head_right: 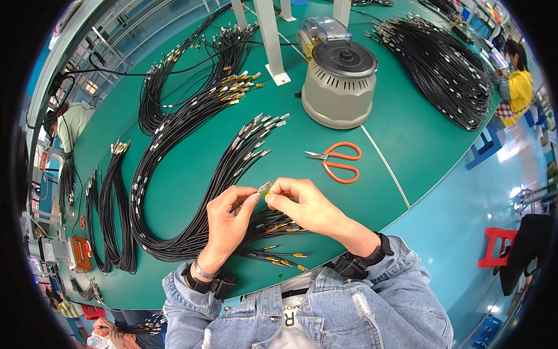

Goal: Organizing and assembling electrical wire harnesses and connectors on a production workbench.

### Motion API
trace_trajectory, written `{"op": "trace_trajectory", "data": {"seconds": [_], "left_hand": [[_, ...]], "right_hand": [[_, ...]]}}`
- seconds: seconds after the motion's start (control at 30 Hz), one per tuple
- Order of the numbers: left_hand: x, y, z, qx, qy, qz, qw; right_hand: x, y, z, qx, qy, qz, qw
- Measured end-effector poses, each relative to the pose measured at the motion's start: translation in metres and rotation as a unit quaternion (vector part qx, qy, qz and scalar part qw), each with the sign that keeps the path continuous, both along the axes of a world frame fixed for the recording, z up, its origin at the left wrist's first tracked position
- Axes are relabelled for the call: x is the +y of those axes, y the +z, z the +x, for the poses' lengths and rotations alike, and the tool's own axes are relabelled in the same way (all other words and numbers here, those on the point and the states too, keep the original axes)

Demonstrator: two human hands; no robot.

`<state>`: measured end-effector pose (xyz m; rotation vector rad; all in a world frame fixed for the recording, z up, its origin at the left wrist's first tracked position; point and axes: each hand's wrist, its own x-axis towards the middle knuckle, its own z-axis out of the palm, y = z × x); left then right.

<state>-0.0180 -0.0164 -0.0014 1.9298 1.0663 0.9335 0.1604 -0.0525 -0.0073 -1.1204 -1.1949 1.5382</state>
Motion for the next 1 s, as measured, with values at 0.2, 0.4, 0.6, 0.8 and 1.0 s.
{"op": "trace_trajectory", "data": {"seconds": [0.2,0.4,0.6,0.8,1.0], "left_hand": [[0.0045,-0.0031,-0.0010,-0.040,-0.017,-0.047,0.998],[0.0033,-0.0005,-0.0018,-0.017,-0.039,-0.079,0.996],[0.0027,0.0030,-0.0009,-0.006,-0.043,-0.070,0.997],[0.0026,0.0029,-0.0011,0.005,-0.044,-0.076,0.996],[0.0024,0.0030,-0.0011,0.001,-0.049,-0.066,0.997]], "right_hand": [[-0.0005,-0.0016,0.0005,-0.020,0.007,0.001,1.000],[0.0024,-0.0043,-0.0036,-0.048,-0.014,0.034,0.998],[0.0030,-0.0052,-0.0045,-0.069,-0.026,0.036,0.997],[0.0042,-0.0033,-0.0036,-0.088,-0.024,0.022,0.996],[0.0052,-0.0015,-0.0035,-0.095,-0.022,0.014,0.995]]}}
